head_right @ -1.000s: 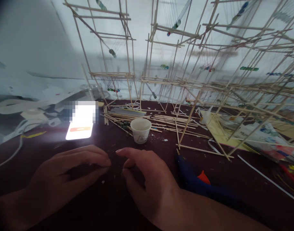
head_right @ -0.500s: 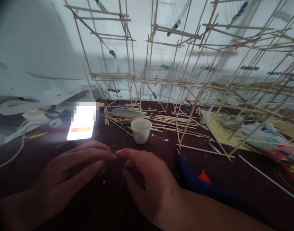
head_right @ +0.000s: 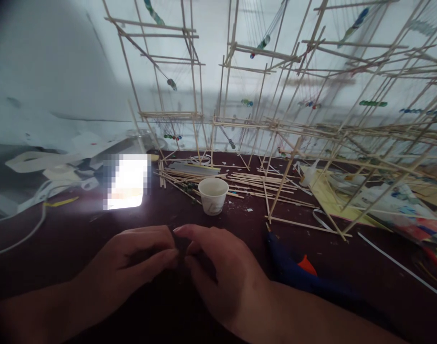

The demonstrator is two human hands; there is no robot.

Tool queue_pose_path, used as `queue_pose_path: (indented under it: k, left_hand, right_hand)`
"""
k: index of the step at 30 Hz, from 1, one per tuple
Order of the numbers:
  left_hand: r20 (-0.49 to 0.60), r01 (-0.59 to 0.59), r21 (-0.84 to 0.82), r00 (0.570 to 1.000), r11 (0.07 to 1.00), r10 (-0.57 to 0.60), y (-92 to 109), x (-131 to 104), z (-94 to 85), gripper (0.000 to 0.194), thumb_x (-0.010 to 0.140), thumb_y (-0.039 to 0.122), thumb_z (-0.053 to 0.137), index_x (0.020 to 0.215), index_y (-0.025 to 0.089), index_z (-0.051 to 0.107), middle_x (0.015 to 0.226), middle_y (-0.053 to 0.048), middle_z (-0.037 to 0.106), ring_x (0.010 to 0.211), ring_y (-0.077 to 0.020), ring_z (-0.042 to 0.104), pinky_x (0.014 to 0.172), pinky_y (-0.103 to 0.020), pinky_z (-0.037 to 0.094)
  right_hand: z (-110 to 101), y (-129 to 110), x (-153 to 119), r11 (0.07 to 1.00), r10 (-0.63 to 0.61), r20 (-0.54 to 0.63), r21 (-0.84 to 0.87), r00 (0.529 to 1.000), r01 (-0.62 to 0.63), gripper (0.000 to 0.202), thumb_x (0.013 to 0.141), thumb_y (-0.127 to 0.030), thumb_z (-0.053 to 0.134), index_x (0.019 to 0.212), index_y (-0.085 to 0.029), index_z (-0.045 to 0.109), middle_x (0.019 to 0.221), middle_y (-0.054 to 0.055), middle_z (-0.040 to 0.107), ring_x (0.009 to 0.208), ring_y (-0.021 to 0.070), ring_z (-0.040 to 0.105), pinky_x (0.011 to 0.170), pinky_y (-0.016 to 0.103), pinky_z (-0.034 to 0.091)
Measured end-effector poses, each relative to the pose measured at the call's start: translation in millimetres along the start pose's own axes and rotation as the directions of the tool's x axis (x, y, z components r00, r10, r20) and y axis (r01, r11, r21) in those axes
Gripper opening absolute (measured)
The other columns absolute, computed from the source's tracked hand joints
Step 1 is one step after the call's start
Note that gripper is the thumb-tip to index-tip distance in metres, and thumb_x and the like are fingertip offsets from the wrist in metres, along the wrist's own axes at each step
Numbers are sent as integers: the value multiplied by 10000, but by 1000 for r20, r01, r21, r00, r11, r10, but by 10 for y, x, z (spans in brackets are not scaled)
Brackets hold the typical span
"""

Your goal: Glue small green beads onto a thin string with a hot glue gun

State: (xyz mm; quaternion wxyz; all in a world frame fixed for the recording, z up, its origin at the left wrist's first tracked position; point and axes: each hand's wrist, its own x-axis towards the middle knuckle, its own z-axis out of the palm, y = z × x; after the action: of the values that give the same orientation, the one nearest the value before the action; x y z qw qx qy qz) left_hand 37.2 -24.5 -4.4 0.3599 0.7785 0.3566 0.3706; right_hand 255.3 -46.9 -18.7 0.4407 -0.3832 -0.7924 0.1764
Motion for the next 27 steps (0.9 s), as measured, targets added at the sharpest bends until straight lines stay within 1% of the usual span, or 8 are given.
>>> queue_pose_path:
  k: [4,6,10,15,19,23,27]
  left_hand:
    - [22,-18,-44,1000,999,18,-4,-17,21,245,986,265,664,755,206,722,747,37,687,669,-110,596,631,-211,461]
    - [28,-2,-49,1000,999,3,0,-27,24,245,969,252,677,730,205,702,727,47,669,651,-102,566,614,-204,445]
    - [48,67,-67,997,995,-64,12,-32,15,194,948,264,712,761,218,734,739,55,680,672,-106,582,627,-201,456]
    - [36,59,-79,998,995,-56,19,-25,7,141,916,261,731,789,228,780,779,34,732,709,-132,633,666,-230,492]
    - [23,61,-46,998,997,-60,21,-22,-8,176,931,281,717,773,223,769,760,27,717,686,-136,616,643,-238,486]
    - [-12,14,0,1000,1000,-14,16,-8,-66,208,945,264,710,747,224,761,742,37,678,683,-120,612,628,-225,464]
    - [-55,13,35,998,999,-11,-15,11,-156,229,957,271,716,736,218,739,742,40,654,675,-114,610,633,-222,468]
  right_hand:
    - [13,8,-9,1000,-9,1,5,1000,9,385,927,-120,619,1274,-251,725,902,-12,814,787,143,774,786,283,637]
    - [13,11,-6,1000,-16,0,1,1000,16,383,926,-117,616,1268,-249,727,928,-12,822,815,140,784,804,279,638]
    - [4,12,-1,1000,-21,14,-7,1000,22,385,927,-111,607,1268,-247,724,934,-12,830,842,144,793,808,277,635]
    - [0,13,-13,1000,-3,28,28,1000,2,405,930,-110,615,1290,-262,720,937,-10,816,847,146,784,840,285,635]
    - [1,9,-16,1000,8,25,18,1000,-9,390,937,-123,612,1283,-261,727,921,-6,807,827,153,774,829,294,635]
    - [-18,-17,-14,998,50,23,26,999,-50,402,927,-112,612,1275,-275,735,892,-20,788,745,138,730,789,279,627]
    - [-57,-28,6,982,165,14,95,986,-166,374,934,-148,640,1257,-301,750,866,-31,765,720,126,706,676,235,587]
